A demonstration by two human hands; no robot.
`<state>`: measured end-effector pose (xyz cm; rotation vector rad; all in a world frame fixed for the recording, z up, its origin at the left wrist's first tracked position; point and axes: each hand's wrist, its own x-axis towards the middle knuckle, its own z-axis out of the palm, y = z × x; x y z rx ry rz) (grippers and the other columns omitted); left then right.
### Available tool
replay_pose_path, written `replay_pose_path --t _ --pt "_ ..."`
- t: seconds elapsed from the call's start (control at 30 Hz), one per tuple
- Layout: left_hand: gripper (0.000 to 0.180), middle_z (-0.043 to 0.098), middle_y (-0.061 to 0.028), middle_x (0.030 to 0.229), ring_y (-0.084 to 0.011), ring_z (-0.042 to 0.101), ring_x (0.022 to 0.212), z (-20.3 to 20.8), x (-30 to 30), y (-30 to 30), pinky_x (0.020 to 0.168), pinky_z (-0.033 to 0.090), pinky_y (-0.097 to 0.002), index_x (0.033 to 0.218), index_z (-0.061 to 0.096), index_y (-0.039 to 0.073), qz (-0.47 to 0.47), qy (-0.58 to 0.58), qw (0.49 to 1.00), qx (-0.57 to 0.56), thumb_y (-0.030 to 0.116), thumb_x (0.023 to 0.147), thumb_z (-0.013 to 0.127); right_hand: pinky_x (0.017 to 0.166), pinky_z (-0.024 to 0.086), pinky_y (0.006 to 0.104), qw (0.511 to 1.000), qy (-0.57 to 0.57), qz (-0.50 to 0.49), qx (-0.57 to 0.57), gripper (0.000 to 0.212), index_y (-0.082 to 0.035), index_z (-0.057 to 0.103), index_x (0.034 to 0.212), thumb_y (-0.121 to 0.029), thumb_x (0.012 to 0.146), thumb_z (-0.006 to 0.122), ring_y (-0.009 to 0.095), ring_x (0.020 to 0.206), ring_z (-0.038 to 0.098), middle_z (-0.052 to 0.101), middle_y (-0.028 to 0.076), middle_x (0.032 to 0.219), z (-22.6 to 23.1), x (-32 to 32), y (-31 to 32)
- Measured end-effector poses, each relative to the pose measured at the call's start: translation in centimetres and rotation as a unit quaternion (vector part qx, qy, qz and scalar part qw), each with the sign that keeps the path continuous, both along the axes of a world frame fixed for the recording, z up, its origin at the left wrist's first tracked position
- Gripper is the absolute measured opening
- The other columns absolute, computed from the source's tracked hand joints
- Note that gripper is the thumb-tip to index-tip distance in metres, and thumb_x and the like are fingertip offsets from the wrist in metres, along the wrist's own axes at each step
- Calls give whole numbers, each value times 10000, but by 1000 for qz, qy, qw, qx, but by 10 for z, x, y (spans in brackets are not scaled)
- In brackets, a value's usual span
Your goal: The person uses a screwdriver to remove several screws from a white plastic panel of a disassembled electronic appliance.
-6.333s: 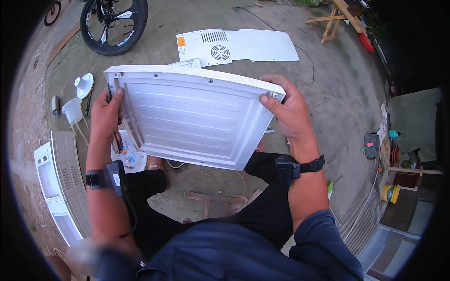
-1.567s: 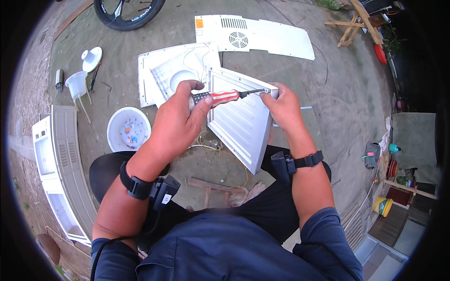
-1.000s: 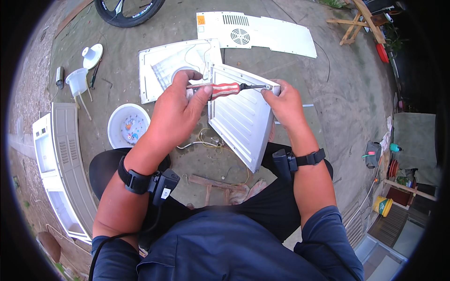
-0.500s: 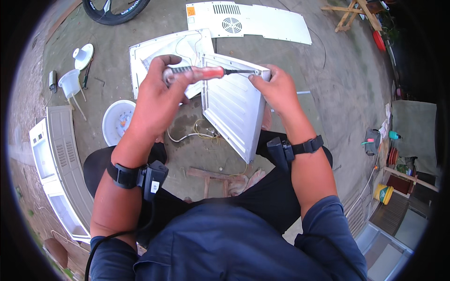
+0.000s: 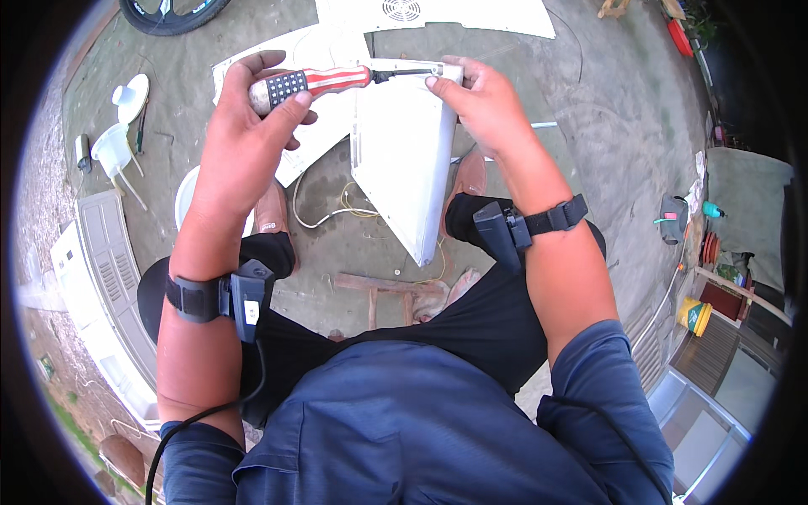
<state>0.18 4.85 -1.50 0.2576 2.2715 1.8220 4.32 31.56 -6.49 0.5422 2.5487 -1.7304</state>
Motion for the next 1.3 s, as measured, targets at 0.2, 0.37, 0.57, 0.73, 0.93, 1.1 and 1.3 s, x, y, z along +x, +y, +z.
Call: replay_pose_path --t 0.2,0.37,0.57,0.73,0.93,1.1,1.3 --pt "535 694 -116 959 -120 673 730 4 -4 -1 582 498 -243 1285 518 -46 10 -36 999 -38 351 966 680 889 540 344 1000 10 0 -4 599 101 586 1311 -273 873 751 259 1013 699 713 228 1124 -3 1 3" --pt "560 680 -99 951 -105 638 724 5 -7 -4 600 467 -229 1293 536 -35 -3 -44 997 -66 443 1010 609 893 539 350 1000 12 0 11 592 99 598 1297 -276 867 755 265 1013 700 714 228 1126 -4 0 4" --pt "551 689 -113 967 -122 655 749 1 -5 -5 623 495 -243 1312 498 -50 -3 -32 999 -10 357 976 654 896 537 352 1000 18 7 10 588 97 603 1292 -276 865 757 268 1007 701 717 226 1120 -7 0 5" --pt "564 691 -110 1011 -129 657 810 0 -3 -3 681 497 -247 1376 462 -39 -6 -42 999 2 334 994 643 884 539 352 1000 19 4 -2 582 103 603 1285 -269 866 758 263 991 702 719 224 1101 -1 0 1" --pt "583 687 -121 1062 -151 667 881 8 -14 -10 714 507 -255 1418 414 -40 -22 -133 990 -37 237 971 665 872 541 350 1000 13 12 20 581 110 602 1283 -266 869 758 258 986 703 721 219 1098 1 0 2" --pt "525 677 -110 1038 -142 669 844 4 -8 -10 687 501 -251 1370 478 -42 -19 -91 996 15 317 1011 612 868 541 344 1000 8 12 3 586 123 592 1290 -252 871 756 249 984 700 718 223 1102 4 0 -3" --pt "530 686 -121 1074 -162 687 893 -1 -4 -6 707 507 -256 1370 470 -45 -7 -71 993 97 299 1004 641 795 505 314 999 -11 11 -33 641 102 525 1376 -256 895 753 202 970 649 690 179 1114 6 1 -3"
